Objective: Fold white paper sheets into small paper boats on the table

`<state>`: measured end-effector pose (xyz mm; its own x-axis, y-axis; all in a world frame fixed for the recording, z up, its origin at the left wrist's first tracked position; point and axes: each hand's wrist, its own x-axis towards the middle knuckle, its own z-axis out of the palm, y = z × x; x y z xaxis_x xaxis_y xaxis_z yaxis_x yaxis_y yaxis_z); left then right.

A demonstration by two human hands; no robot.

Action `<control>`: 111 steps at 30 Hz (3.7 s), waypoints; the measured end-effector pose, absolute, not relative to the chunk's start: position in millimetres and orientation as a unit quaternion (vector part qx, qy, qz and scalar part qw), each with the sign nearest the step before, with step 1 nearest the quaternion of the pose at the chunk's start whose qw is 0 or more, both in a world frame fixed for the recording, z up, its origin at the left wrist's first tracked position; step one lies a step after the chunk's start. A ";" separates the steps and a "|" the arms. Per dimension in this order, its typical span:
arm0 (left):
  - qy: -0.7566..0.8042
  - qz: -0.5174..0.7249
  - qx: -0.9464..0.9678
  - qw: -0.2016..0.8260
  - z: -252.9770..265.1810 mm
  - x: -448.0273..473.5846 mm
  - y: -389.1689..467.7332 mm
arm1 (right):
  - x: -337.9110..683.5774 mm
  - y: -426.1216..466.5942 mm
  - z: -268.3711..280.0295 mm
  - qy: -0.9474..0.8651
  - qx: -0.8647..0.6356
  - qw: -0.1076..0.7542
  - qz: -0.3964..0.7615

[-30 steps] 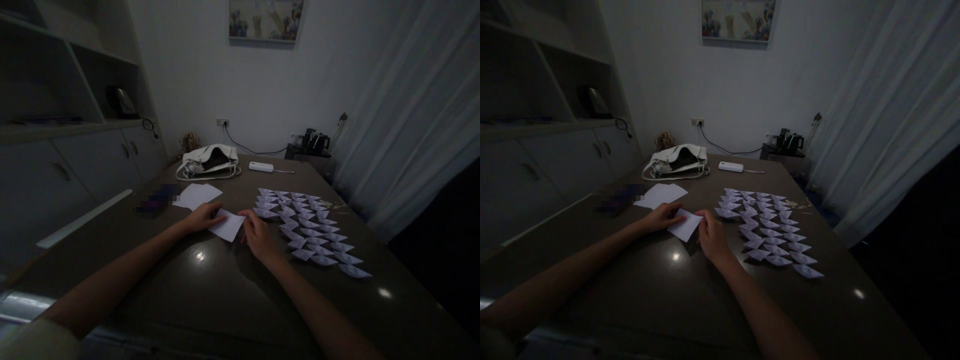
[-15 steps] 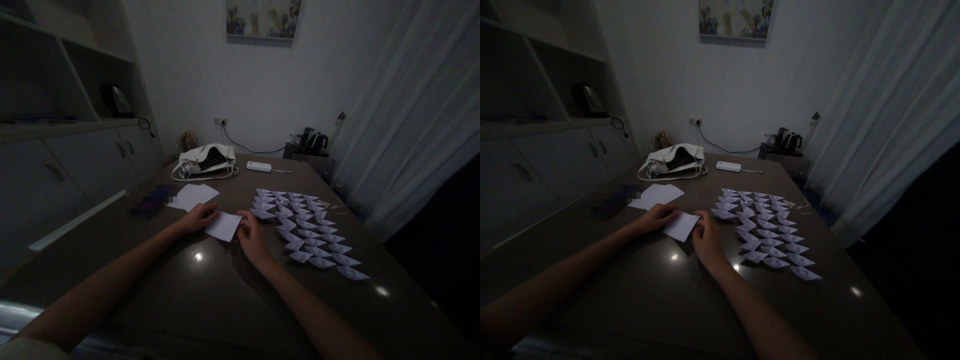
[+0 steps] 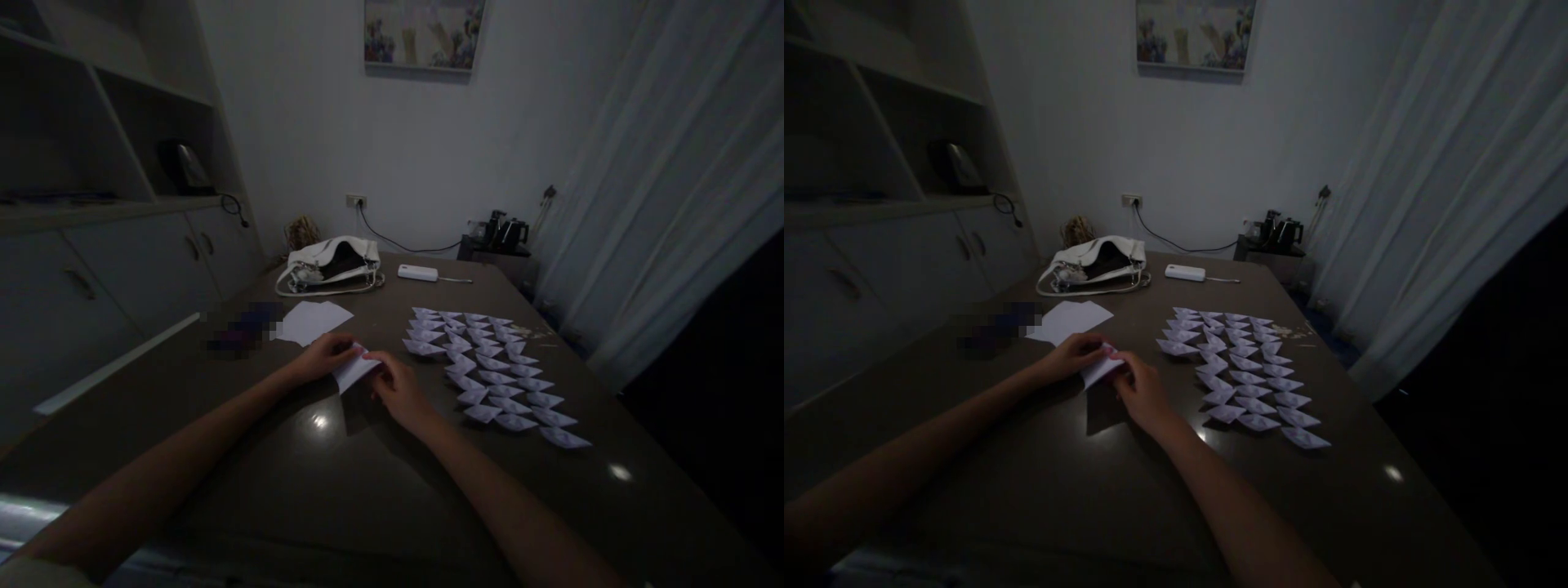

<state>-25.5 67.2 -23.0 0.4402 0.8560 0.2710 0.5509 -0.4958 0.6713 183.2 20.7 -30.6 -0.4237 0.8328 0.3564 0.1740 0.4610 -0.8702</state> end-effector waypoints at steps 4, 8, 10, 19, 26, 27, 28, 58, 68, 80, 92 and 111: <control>0.423 0.319 0.798 0.288 -20.0 -11.7 60.0 | 192.3 26.6 -32.3 -0.761 -0.332 0.407 0.379; 0.412 0.328 0.781 0.335 -19.5 -4.3 55.5 | 199.7 32.8 -33.2 -0.768 -0.349 0.392 0.367; 0.408 0.338 0.767 0.361 -19.9 -2.7 55.2 | 201.7 35.2 -33.6 -0.775 -0.360 0.386 0.349; 0.420 0.325 0.752 0.390 -20.2 1.4 53.1 | 205.7 47.2 -38.3 -0.717 -0.377 0.402 0.428; 0.371 0.324 0.768 0.410 -22.7 0.9 54.0 | 203.4 55.0 -44.8 -0.693 -0.377 0.440 0.429; 0.366 0.324 0.772 0.406 -22.1 1.3 53.4 | 202.4 54.9 -44.6 -0.691 -0.375 0.448 0.426; 0.362 0.324 0.777 0.401 -21.2 1.8 52.7 | 201.4 54.8 -44.1 -0.688 -0.373 0.458 0.422; 0.370 0.305 0.755 0.447 -22.0 1.4 50.4 | 198.0 52.7 -45.4 -0.649 -0.390 0.512 0.406; 0.379 0.331 0.722 0.474 -19.6 3.2 48.8 | 199.4 52.1 -45.8 -0.651 -0.394 0.476 0.441; 0.382 0.329 0.709 0.493 -18.1 4.2 47.6 | 198.0 50.0 -44.4 -0.660 -0.396 0.482 0.419; 0.369 0.326 0.711 0.503 -19.1 4.4 47.6 | 198.6 50.4 -46.5 -0.660 -0.401 0.483 0.413; 0.387 0.340 0.750 0.416 -17.3 1.8 48.2 | 195.4 47.1 -43.0 -0.649 -0.391 0.497 0.423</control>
